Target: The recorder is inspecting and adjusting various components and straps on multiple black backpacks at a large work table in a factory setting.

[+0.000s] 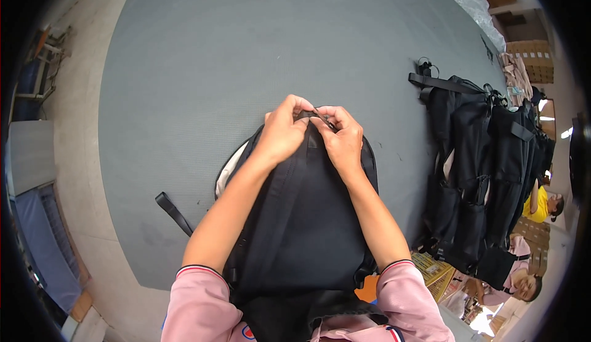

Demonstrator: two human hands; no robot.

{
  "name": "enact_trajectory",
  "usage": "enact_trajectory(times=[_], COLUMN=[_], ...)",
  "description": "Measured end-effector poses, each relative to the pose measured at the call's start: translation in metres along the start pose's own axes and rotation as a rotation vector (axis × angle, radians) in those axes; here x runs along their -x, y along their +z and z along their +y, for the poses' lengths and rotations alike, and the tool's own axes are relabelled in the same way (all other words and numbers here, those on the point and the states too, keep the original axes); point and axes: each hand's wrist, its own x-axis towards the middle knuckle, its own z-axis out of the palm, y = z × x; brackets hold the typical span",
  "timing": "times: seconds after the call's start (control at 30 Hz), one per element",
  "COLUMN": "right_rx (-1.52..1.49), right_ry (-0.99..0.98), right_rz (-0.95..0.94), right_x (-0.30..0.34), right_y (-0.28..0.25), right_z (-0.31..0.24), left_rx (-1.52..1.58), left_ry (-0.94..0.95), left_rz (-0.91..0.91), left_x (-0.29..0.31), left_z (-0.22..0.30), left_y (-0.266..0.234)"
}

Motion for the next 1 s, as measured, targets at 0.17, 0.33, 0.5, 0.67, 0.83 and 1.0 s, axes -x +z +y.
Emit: enact_trajectory(times=[0.17,0.33,0.5,0.67,0.83,1.0], right_rx=[-0.272,0.290,-0.353,-0.094,0.303,0.340], right_ry=[-0.001,-0.373,0.156,0.085,-0.067,-0.194], right_rz=[0.039,0.061,-0.374,-0.063,-0.013,0.019], right_x=[-0.003,-0.004,0.003,0.016,0.025,0.020], right_y=[0.007,0.006,-0.003,-0.025,-0.029,-0.020], right_z=[0.004,-0.008,-0.030,-0.026,-0.017,-0.016], left_rx=[0.357,0.282,0.274,0.343,0.328,0.327], left_ry=[-0.117,-0.115,-0.068,-0.102,-0.132,-0.134], left_rz=[-0.207,-0.081,-0.054,-0.101,-0.096,-0.094], left_x=[-0.001,-0.003,-0.004,0.001,0.000,-0.001], left_z=[0.008,0.000,-0.011,0.003,0.004,0.003], left_y=[-0.021,-0.017,-0.014,-0.012,-0.014,-0.015])
